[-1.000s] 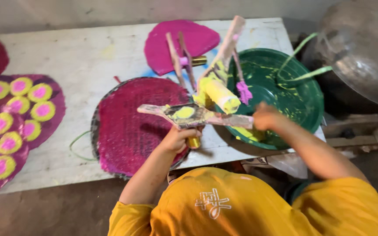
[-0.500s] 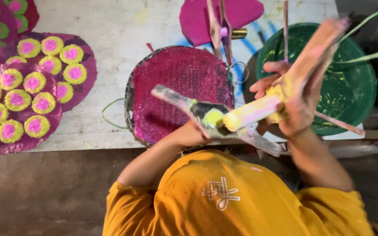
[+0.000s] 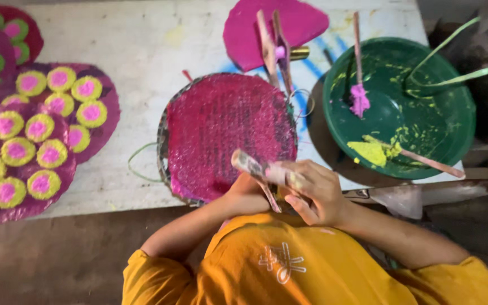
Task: The person applies yellow circular material onto larger pink and purple discs using a wooden handheld tool. They pick up the yellow material from a green bowl and press it onto the discs laid out on a table.
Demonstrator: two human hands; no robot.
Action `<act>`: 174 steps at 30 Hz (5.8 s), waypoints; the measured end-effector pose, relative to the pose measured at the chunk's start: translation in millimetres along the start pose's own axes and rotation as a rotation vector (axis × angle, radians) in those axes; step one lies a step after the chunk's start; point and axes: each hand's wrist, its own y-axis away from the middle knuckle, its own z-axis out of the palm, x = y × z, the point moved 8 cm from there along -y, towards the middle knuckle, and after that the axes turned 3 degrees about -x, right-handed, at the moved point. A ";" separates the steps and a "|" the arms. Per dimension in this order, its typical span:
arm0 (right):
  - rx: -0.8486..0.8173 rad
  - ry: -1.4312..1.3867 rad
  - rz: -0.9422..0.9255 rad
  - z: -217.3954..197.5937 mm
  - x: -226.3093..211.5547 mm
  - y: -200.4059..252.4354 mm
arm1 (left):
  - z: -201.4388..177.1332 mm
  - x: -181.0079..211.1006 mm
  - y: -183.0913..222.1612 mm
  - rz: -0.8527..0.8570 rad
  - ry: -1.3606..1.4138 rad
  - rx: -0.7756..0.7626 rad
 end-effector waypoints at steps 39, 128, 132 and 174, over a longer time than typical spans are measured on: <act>0.747 -1.117 0.742 24.3 79.0 223.6 | -206.6 -55.1 86.9 -0.342 -0.901 0.741; 0.393 -0.848 1.129 132.1 30.0 64.0 | -231.7 -116.7 107.1 -0.168 -0.590 0.053; 0.424 -0.797 1.126 137.2 40.6 65.5 | -255.0 -129.4 83.3 -0.159 -0.680 0.118; -0.399 0.151 1.079 182.5 121.5 -138.8 | -331.1 -140.8 7.0 0.399 1.446 0.623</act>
